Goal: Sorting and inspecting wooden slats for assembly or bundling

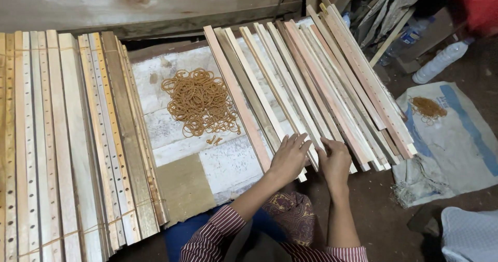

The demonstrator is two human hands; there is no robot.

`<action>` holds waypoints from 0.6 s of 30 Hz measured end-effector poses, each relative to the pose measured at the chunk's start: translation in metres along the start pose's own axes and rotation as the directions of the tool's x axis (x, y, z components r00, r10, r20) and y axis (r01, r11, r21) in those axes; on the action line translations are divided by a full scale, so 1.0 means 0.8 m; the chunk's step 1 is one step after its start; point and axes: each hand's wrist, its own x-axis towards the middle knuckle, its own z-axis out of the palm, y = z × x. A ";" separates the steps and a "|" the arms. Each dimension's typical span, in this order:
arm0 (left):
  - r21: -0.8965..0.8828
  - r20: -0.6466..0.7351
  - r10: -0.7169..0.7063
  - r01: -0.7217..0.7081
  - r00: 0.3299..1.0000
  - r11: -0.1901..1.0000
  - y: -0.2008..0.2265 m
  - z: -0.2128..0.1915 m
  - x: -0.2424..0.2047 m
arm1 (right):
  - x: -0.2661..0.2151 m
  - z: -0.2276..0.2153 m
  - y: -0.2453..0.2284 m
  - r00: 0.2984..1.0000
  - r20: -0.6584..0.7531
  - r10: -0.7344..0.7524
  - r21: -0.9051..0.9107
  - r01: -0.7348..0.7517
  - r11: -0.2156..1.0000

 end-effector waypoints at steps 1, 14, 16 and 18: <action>0.000 0.005 0.000 0.000 1.000 1.000 -0.001 0.003 0.000 | -0.002 0.001 -0.001 1.000 0.002 0.005 0.001 -0.005 1.000; -0.265 -0.119 -0.119 0.085 0.986 0.961 0.008 -0.019 -0.005 | -0.012 -0.014 -0.077 0.958 0.274 0.081 -0.220 -0.019 0.975; -0.327 -0.174 -0.194 0.129 0.965 0.936 0.014 -0.033 -0.008 | -0.006 -0.028 -0.087 0.947 0.301 0.111 -0.165 -0.063 0.984; -0.454 -0.103 -0.411 0.324 0.906 0.830 0.011 -0.036 -0.013 | -0.001 -0.045 -0.093 0.913 0.361 0.193 -0.001 -0.206 0.978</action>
